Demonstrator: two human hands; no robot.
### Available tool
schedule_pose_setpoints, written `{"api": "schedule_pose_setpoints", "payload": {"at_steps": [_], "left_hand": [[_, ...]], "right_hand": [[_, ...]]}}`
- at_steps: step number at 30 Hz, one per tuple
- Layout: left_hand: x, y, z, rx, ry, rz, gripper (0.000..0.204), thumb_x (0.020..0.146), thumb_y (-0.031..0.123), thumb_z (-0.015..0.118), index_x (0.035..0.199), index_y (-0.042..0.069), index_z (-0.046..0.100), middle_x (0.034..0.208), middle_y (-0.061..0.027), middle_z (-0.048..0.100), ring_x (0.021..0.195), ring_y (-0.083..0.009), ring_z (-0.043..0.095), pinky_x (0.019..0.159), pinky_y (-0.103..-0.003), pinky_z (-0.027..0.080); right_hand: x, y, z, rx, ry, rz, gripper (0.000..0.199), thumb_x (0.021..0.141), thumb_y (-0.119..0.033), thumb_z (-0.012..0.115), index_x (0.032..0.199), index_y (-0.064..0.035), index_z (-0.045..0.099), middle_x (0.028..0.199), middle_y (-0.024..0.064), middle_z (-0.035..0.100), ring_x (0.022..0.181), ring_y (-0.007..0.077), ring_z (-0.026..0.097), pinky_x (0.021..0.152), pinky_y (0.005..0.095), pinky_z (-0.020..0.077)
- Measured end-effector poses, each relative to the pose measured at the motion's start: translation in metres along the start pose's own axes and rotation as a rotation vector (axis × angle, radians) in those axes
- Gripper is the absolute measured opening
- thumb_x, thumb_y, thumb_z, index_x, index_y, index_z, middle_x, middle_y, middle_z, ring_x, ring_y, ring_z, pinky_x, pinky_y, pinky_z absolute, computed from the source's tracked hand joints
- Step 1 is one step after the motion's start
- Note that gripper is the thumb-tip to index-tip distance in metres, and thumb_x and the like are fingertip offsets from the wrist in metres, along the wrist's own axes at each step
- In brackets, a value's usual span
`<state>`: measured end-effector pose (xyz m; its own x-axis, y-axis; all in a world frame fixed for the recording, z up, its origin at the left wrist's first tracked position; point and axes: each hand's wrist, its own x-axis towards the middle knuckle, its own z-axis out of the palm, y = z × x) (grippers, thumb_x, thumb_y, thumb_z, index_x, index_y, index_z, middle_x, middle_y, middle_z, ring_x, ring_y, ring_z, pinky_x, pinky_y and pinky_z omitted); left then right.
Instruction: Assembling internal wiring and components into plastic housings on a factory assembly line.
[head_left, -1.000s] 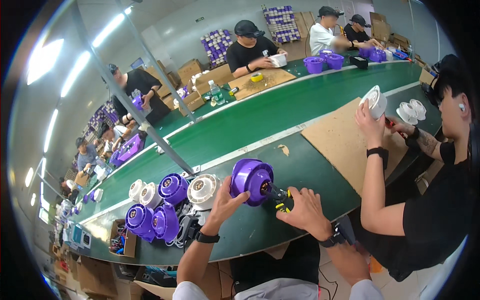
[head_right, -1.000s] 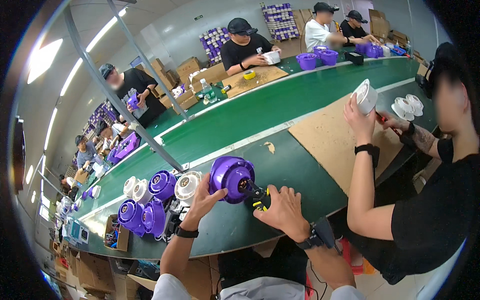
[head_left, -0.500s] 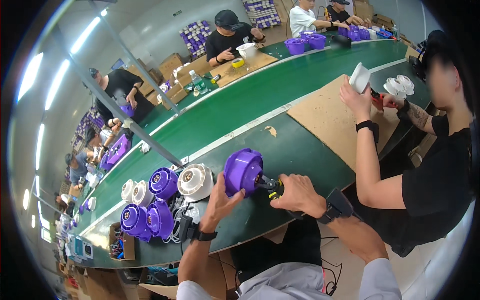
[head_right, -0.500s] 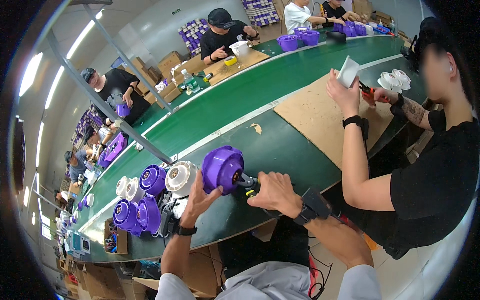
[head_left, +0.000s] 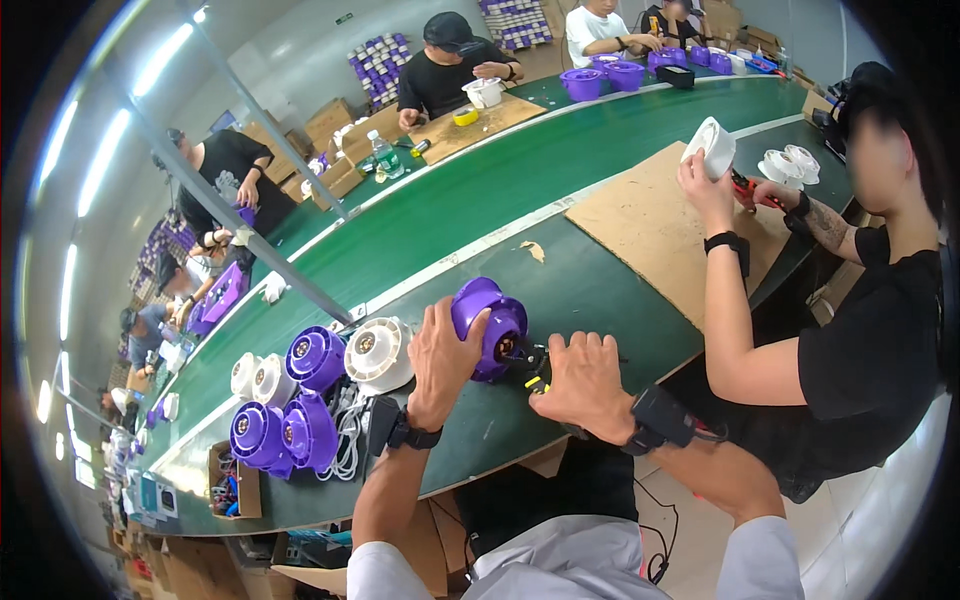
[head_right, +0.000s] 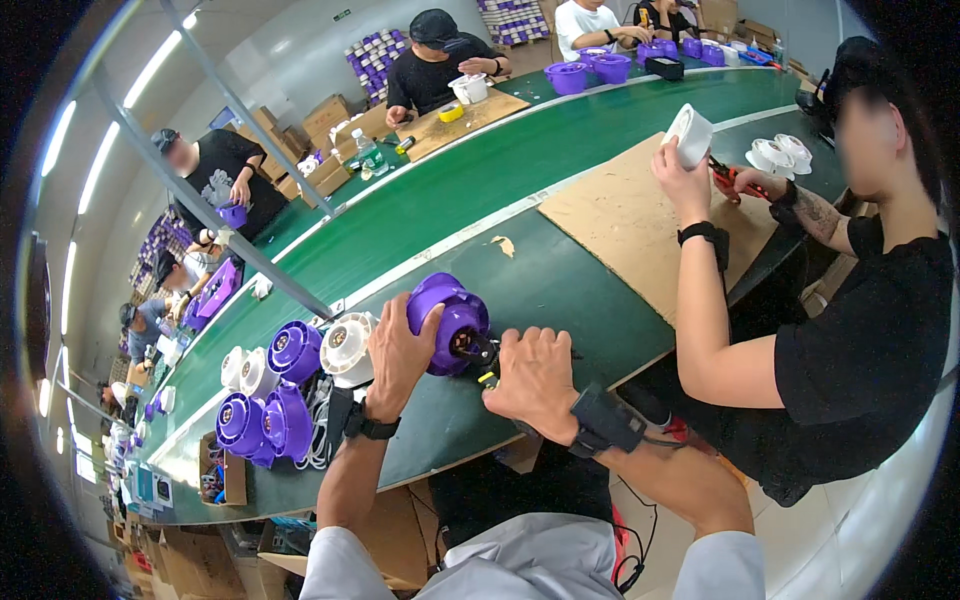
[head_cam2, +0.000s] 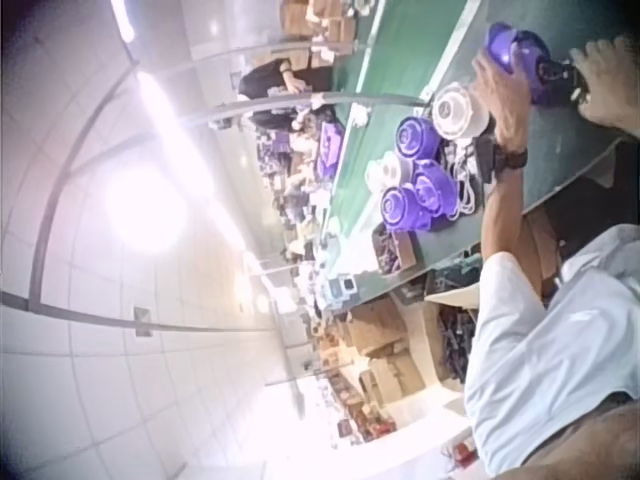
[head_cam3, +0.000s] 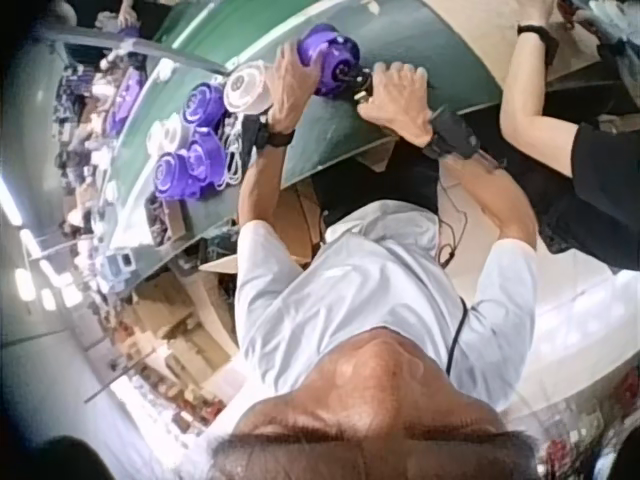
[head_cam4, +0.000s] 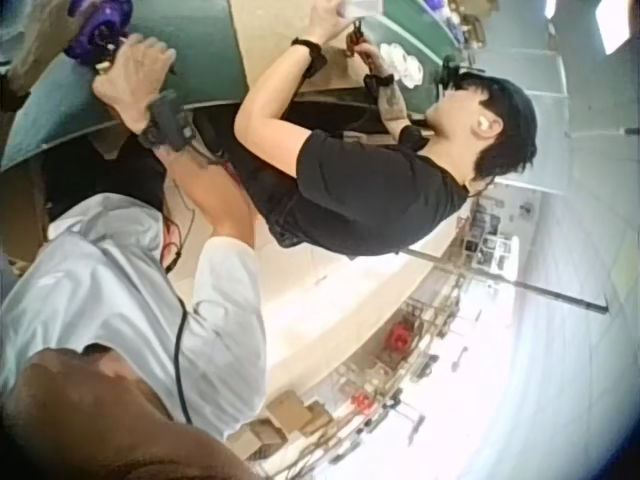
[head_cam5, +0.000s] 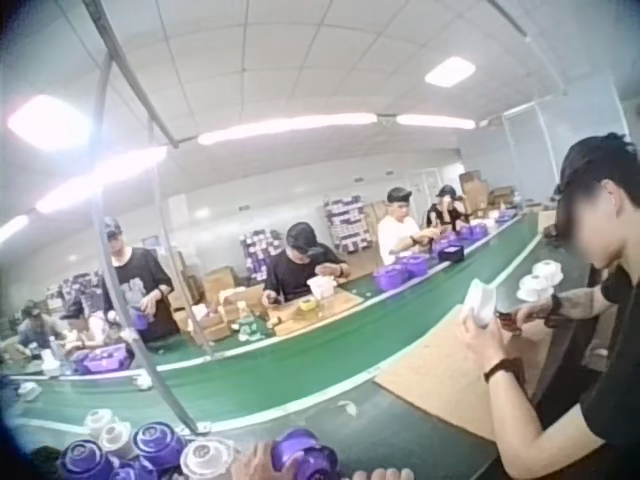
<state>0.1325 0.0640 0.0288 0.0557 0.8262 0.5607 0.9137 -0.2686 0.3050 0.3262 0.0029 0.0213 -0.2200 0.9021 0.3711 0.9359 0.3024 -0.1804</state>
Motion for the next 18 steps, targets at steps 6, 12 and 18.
{"api": "schedule_pose_setpoints", "payload": {"at_steps": [6,12,18], "left_hand": [[0.012,-0.035,-0.003,0.062,0.045,-0.061,0.051,0.087,0.046,0.067,0.109,0.002,0.057,0.1,-0.0195,0.063,0.084,-0.0399,0.064,0.071,-0.047,0.051],[0.003,-0.021,-0.007,0.001,-0.01,-0.054,0.051,0.087,0.045,0.067,0.108,-0.001,0.057,0.098,-0.0198,0.065,0.085,-0.0383,0.064,0.073,-0.047,0.049],[-0.007,-0.016,-0.012,-0.048,0.012,-0.088,0.052,0.087,0.044,0.067,0.107,-0.003,0.058,0.096,-0.0203,0.065,0.084,-0.0379,0.064,0.071,-0.046,0.049]], "right_hand": [[-0.017,0.023,-0.025,0.63,-0.34,0.369,0.051,0.064,-0.038,0.073,0.093,0.0034,0.063,0.088,0.0247,0.068,0.086,0.0411,0.066,0.078,0.0443,0.0518],[-0.024,0.009,-0.002,0.362,-0.164,0.19,0.058,0.064,-0.035,0.073,0.11,-0.0008,0.062,0.097,0.0218,0.065,0.094,0.0383,0.062,0.083,0.0443,0.0475],[-0.009,-0.004,0.01,0.39,-0.227,0.145,0.064,0.062,-0.034,0.074,0.113,0.0002,0.059,0.096,0.0192,0.059,0.095,0.0357,0.055,0.085,0.0448,0.04]]}}
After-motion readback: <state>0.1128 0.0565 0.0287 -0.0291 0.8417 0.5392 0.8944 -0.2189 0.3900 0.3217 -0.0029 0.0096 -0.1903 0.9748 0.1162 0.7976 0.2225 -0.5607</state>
